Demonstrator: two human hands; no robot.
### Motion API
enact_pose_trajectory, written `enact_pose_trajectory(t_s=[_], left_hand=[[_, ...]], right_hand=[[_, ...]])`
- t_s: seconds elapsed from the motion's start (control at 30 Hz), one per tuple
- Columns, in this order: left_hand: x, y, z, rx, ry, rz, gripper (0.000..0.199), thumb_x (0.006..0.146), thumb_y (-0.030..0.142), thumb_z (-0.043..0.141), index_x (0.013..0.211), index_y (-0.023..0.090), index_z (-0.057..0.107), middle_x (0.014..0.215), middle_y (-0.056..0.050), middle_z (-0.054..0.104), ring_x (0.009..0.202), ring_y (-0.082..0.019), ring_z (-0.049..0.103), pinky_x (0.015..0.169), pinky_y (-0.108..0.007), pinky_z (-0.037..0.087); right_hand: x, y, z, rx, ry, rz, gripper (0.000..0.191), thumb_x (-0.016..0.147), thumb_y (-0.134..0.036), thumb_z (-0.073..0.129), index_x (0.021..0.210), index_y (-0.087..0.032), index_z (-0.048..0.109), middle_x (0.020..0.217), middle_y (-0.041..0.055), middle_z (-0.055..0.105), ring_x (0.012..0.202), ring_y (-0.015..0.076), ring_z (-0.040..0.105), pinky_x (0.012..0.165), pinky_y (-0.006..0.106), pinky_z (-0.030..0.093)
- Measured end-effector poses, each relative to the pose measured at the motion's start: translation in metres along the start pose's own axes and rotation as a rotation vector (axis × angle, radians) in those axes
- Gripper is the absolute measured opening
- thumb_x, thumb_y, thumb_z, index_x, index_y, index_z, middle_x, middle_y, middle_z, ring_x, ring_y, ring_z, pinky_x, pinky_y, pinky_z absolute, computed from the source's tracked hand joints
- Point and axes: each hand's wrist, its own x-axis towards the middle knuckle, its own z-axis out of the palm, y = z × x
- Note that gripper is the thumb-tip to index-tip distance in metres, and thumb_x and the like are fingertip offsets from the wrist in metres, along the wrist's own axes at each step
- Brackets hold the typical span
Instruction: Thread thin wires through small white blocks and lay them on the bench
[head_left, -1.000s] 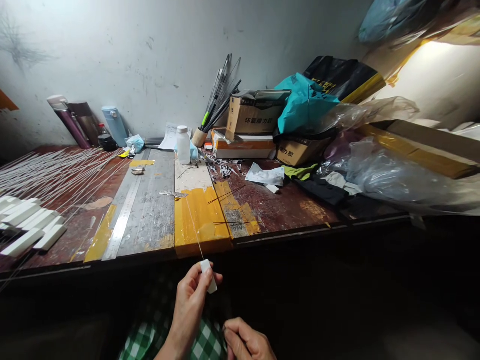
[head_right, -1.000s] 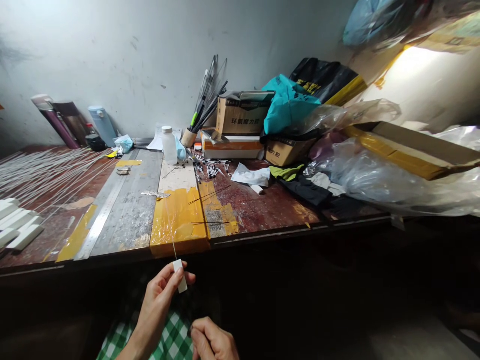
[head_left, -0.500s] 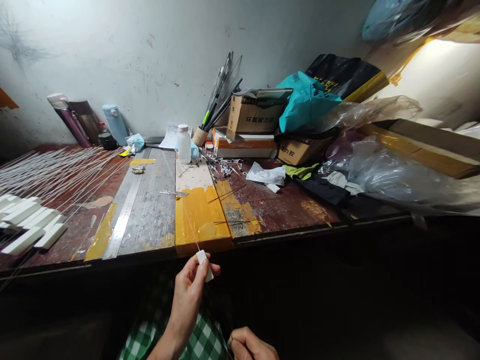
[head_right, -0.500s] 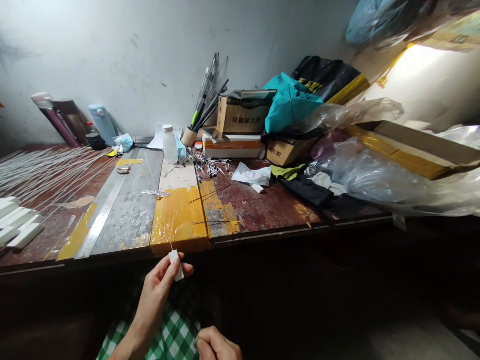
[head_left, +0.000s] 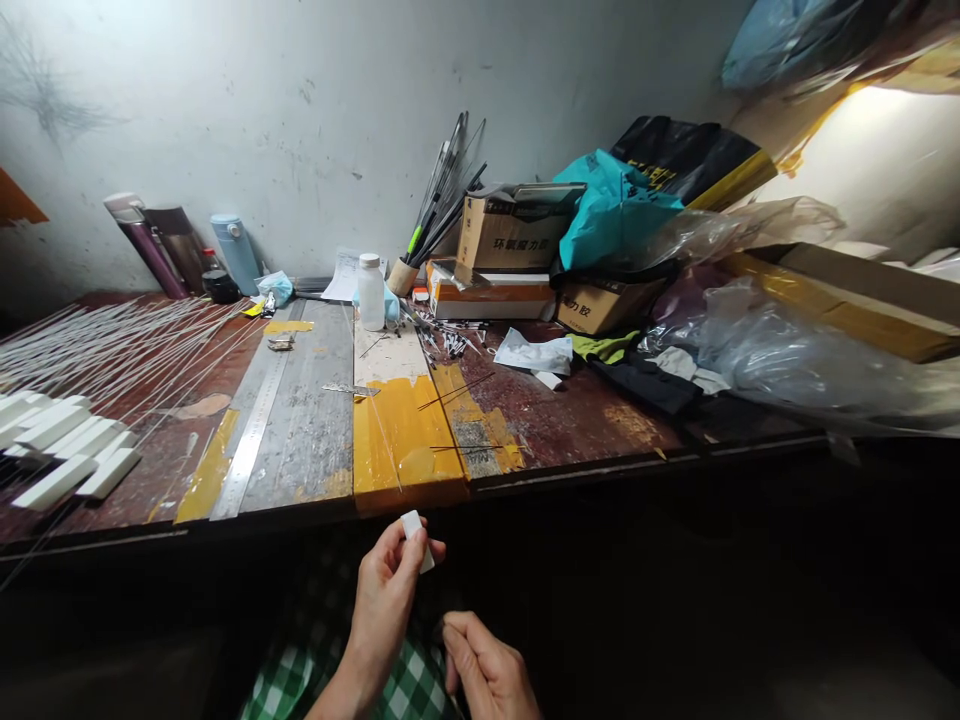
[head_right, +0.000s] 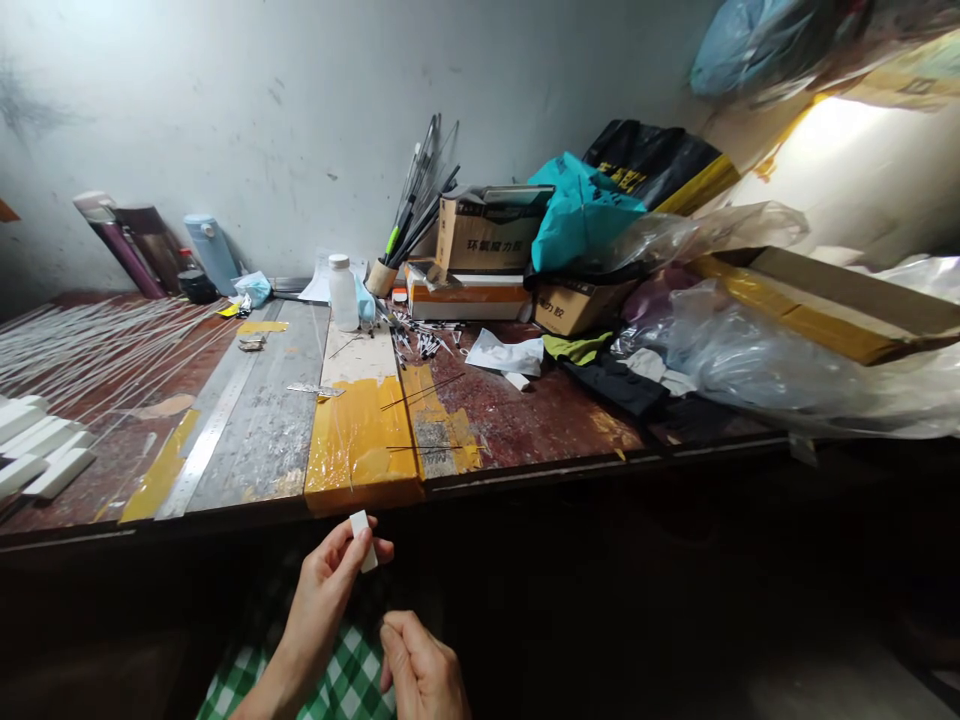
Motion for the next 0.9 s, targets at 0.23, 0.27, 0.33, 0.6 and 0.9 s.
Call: enact_pose_trajectory(t_s=[0.23, 0.27, 0.33, 0.6, 0.9], left_hand=[[0.005, 0.001, -0.002, -0.005, 0.021, 0.033, 0.044, 0.080, 0.051, 0.065, 0.102, 0.013, 0.064, 0.081, -0.008, 0.071, 0.079, -0.020, 0.063, 0.075, -0.028, 0.046], [0.005, 0.001, -0.001, -0.005, 0.022, 0.032, 0.044, 0.079, 0.051, 0.066, 0.101, 0.013, 0.064, 0.081, -0.008, 0.071, 0.079, -0.020, 0.063, 0.076, -0.028, 0.046], [0.005, 0.000, 0.000, -0.002, 0.015, 0.021, 0.045, 0.078, 0.052, 0.067, 0.100, 0.012, 0.065, 0.081, -0.008, 0.071, 0.079, -0.021, 0.064, 0.076, -0.029, 0.047], [0.004, -0.001, -0.003, -0.003, 0.029, 0.022, 0.046, 0.077, 0.052, 0.068, 0.101, 0.013, 0.066, 0.081, -0.009, 0.072, 0.078, -0.021, 0.064, 0.072, -0.027, 0.045], [-0.008, 0.012, -0.005, 0.004, 0.062, 0.018, 0.047, 0.079, 0.052, 0.066, 0.106, 0.013, 0.064, 0.083, -0.008, 0.072, 0.082, -0.021, 0.062, 0.078, -0.027, 0.043]], right_hand=[[0.006, -0.010, -0.001, 0.007, 0.065, -0.002, 0.032, 0.093, -0.043, 0.046, 0.074, -0.020, 0.056, 0.066, -0.0020, 0.049, 0.058, 0.0113, 0.045, 0.055, 0.019, 0.037], [0.008, -0.013, -0.002, 0.016, 0.044, 0.001, 0.032, 0.094, -0.042, 0.044, 0.074, -0.020, 0.056, 0.064, -0.0023, 0.047, 0.059, 0.0116, 0.045, 0.056, 0.019, 0.037], [0.013, -0.019, -0.003, 0.035, -0.005, 0.029, 0.033, 0.095, -0.042, 0.041, 0.074, -0.019, 0.054, 0.062, -0.0030, 0.044, 0.058, 0.0115, 0.043, 0.055, 0.020, 0.035], [0.025, -0.028, -0.001, 0.051, -0.030, 0.086, 0.027, 0.092, -0.042, 0.047, 0.084, -0.018, 0.057, 0.069, -0.0020, 0.051, 0.058, 0.0110, 0.044, 0.054, 0.021, 0.035], [0.008, -0.026, -0.016, 0.056, -0.177, 0.059, 0.037, 0.095, -0.046, 0.042, 0.076, -0.019, 0.058, 0.061, -0.0025, 0.050, 0.060, 0.0123, 0.048, 0.061, 0.021, 0.039]])
